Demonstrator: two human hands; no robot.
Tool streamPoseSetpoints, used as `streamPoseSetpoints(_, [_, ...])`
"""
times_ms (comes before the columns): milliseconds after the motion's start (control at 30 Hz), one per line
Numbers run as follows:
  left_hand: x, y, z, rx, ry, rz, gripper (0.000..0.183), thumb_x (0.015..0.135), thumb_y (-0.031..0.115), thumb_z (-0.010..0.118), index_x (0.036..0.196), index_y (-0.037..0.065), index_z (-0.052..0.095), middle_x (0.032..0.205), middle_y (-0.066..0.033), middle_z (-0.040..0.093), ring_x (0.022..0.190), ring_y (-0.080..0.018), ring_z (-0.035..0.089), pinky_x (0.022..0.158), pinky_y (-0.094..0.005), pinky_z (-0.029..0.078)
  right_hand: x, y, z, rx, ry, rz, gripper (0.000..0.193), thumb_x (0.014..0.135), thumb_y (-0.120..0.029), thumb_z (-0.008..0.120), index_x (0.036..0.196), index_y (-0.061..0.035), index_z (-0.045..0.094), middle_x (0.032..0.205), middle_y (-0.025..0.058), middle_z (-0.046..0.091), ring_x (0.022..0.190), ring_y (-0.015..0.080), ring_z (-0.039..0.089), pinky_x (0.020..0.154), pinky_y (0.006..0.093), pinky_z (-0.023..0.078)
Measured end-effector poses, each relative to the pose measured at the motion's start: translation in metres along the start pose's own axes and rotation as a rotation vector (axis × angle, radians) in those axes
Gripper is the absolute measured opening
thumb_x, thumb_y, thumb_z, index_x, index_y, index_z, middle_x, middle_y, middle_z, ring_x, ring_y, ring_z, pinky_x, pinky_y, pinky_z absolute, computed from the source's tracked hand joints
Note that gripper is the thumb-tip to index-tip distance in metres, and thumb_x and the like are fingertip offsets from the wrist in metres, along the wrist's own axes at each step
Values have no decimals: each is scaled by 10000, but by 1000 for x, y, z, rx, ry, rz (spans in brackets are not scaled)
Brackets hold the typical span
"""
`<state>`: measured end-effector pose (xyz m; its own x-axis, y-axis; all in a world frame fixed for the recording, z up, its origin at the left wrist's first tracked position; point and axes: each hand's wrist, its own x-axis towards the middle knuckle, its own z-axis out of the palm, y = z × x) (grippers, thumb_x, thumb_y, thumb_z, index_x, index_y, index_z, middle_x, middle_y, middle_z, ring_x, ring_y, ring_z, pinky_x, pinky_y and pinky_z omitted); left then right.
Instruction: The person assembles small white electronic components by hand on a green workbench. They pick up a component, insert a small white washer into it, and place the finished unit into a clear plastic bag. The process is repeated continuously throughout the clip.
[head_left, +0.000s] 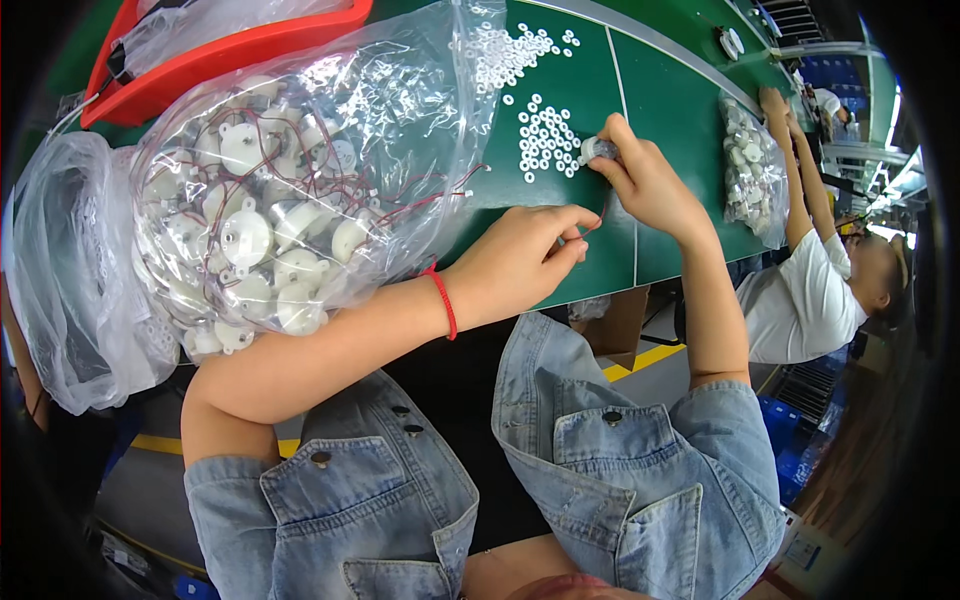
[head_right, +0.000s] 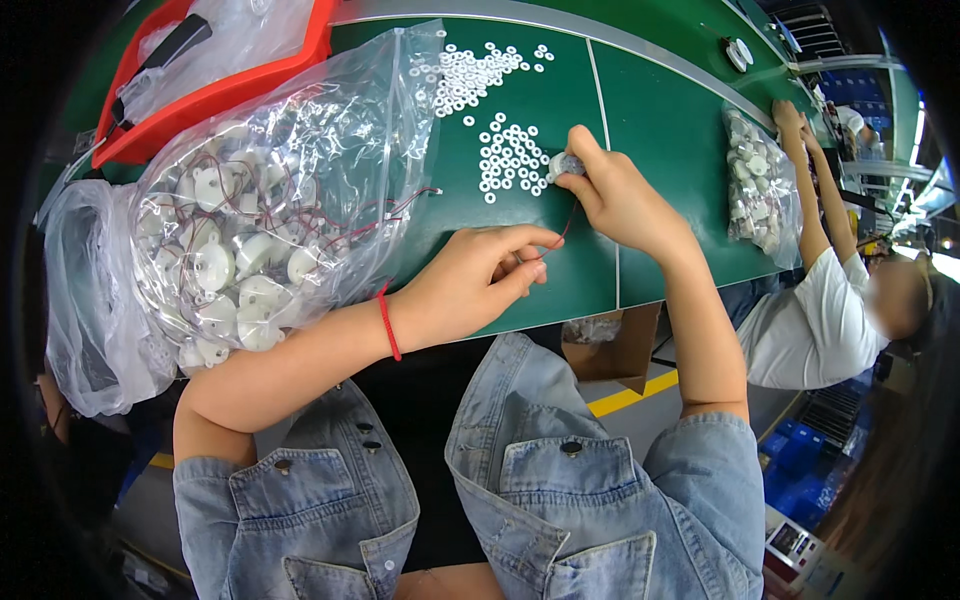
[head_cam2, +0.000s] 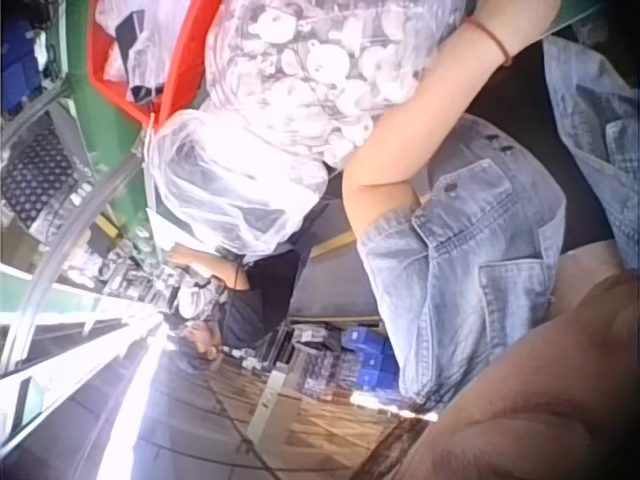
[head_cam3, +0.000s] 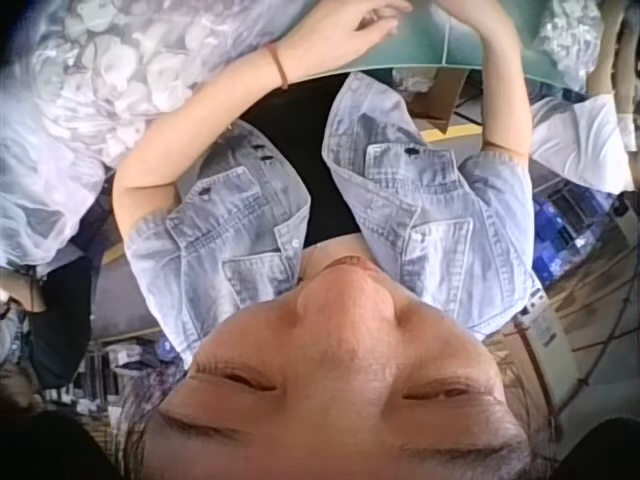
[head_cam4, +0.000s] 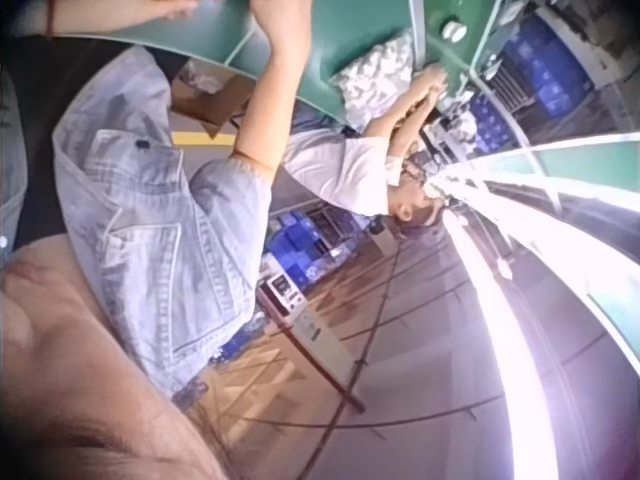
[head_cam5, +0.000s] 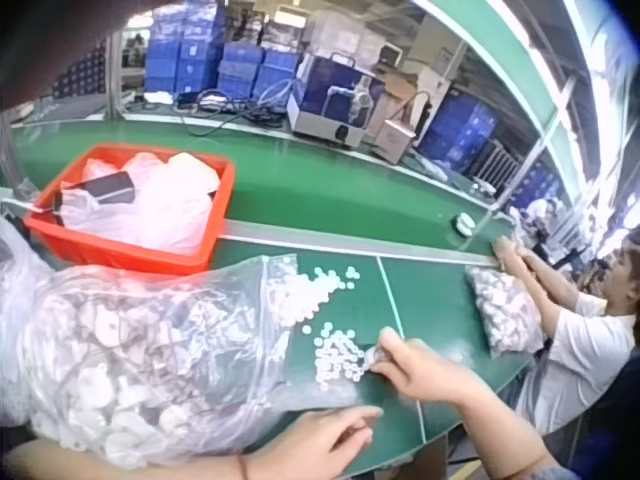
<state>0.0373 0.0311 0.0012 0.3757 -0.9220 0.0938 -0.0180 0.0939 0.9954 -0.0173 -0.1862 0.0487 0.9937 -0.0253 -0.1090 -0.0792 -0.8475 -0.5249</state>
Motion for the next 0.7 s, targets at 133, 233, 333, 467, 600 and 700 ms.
streamPoseSetpoints(133, [0, 7, -6, 12, -35, -54, 271, 980, 75, 547, 1232, -17, 584, 843, -98, 662, 711, -147, 662, 665, -284, 532, -2, 1, 1, 99, 44, 18, 199, 971, -78, 558, 1052, -42, 380, 714, 174, 558, 619, 365, 542, 560, 412, 399])
streamPoseSetpoints(233, [-1, 1, -3, 22, -35, -10, 286, 985, 73, 539, 1255, -16, 568, 848, -105, 666, 718, -158, 668, 667, -285, 537, -16, 21, 1, 690, 61, 239, 131, 1014, -126, 523, 1075, -69, 423, 747, 42, 516, 565, 163, 444, 524, 311, 351])
streamPoseSetpoints(333, [-1, 1, -4, 40, -41, 3, 298, 984, 70, 537, 1269, -15, 559, 875, -120, 681, 738, -168, 681, 685, -287, 545, -30, 17, 7, 1135, 103, 265, 121, 1043, -181, 490, 1107, -86, 451, 814, -27, 462, 623, 63, 364, 551, 233, 317])
streamPoseSetpoints(467, [-1, 0, -3, 12, -25, -10, 315, 968, 63, 551, 1273, -15, 560, 992, -163, 700, 797, -195, 699, 725, -308, 561, -39, 16, 12, 1220, 175, 270, 195, 1033, -252, 512, 1110, -75, 483, 772, -10, 480, 625, 73, 388, 562, 223, 313])
streamPoseSetpoints(600, [-4, 0, -5, 80, -8, 42, 337, 938, 57, 577, 1269, -7, 563, 1038, -177, 692, 814, -223, 700, 735, -319, 559, -34, 42, -6, 356, 421, 326, 175, 1014, -216, 539, 1059, -49, 516, 747, 42, 551, 616, 138, 486, 559, 278, 374])
streamPoseSetpoints(700, [-4, 0, -5, 166, -24, 93, 334, 927, 86, 584, 1250, 3, 577, 1026, -172, 688, 828, -271, 691, 735, -358, 547, -28, 55, -26, -237, 496, 499, 247, 980, -237, 564, 1058, -9, 507, 919, 233, 643, 805, 375, 629, 696, 432, 480])
